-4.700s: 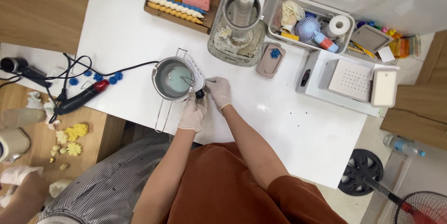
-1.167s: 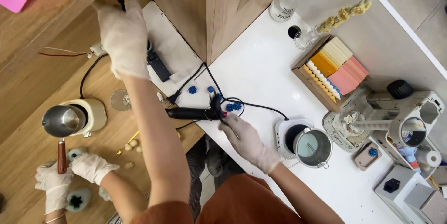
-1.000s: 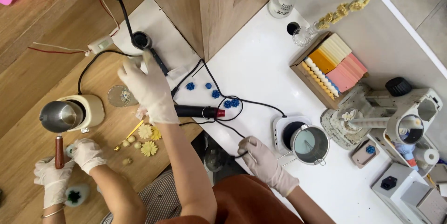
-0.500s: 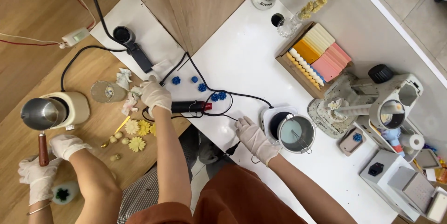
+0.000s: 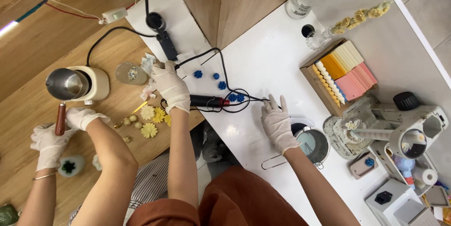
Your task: The person is preparing scent samples or small wax items, using molds, a wax melter, and various tools.
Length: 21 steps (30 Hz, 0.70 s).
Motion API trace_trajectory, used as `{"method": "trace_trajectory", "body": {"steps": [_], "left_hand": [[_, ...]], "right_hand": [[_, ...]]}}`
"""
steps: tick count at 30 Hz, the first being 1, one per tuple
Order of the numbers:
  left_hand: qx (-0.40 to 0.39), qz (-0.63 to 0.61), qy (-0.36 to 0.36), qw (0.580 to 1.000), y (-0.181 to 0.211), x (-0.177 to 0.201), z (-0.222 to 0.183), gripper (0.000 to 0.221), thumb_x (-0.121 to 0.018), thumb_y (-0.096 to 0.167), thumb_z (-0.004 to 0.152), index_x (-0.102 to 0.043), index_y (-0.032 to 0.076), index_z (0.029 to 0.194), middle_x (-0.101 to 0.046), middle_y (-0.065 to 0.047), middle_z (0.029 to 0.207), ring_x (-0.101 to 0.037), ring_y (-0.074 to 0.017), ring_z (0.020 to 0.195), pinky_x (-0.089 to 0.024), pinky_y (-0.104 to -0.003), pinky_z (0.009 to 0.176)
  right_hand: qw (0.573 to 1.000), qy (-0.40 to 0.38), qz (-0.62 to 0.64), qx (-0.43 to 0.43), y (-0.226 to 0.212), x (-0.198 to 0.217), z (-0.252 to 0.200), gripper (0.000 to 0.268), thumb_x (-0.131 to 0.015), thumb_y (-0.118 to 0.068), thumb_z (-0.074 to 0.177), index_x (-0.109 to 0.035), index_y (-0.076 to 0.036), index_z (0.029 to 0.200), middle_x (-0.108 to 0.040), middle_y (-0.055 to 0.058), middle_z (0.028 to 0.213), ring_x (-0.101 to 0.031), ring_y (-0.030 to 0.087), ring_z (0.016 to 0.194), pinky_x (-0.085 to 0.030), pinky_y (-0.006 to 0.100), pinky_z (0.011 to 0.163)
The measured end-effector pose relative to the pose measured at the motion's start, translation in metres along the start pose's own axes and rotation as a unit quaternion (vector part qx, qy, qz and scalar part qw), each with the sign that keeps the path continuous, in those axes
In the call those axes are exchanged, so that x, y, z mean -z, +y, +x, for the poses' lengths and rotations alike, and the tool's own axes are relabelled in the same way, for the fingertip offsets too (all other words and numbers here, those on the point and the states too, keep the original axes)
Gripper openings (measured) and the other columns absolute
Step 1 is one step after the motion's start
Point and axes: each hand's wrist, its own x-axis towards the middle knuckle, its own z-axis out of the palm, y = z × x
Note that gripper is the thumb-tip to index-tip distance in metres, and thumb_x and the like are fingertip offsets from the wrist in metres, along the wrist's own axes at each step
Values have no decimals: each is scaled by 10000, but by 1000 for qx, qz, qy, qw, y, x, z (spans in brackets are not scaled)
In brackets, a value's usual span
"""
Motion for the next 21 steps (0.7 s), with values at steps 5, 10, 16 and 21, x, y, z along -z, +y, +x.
{"method": "trace_trajectory", "body": {"steps": [5, 10, 16, 21], "left_hand": [[-55, -247, 161, 954, 26, 59, 4, 290, -596, -143, 872, -646, 26, 1102, -452, -231, 1383, -547, -367, 1214, -451, -391, 1058], [-144, -368, 141, 908, 56, 113, 15, 330, -534, -214, 898, -656, 11, 1107, -424, -187, 1517, -518, -332, 1365, -471, -351, 1147], [-175, -485, 121, 848, 82, 133, 30, 386, -516, -249, 907, -656, 31, 1134, -401, -202, 1570, -497, -336, 1458, -489, -364, 1194], [-313, -420, 82, 848, 122, 166, 22, 290, -758, -38, 879, -669, 100, 1119, -504, -206, 1517, -590, -341, 1358, -559, -349, 1071]], "right_hand": [[993, -40, 88, -61, 5, 53, 11, 279, -570, -334, 921, -729, -136, 1035, -632, 65, 1327, -468, 276, 1359, -225, 578, 1202], [956, -39, 243, -161, 11, 116, 14, 268, -562, -352, 1025, -746, -157, 1034, -743, 45, 1089, -674, 246, 1076, -439, 454, 1083], [834, 293, 433, -173, 21, 203, 25, 347, -675, -178, 998, -645, -101, 1335, -725, 110, 1184, -695, 285, 1088, -537, 374, 965], [737, 373, 563, 23, 31, 272, 51, 610, -637, -74, 978, -357, 13, 1513, -593, 218, 1380, -598, 277, 1271, -444, 381, 1095]]}}
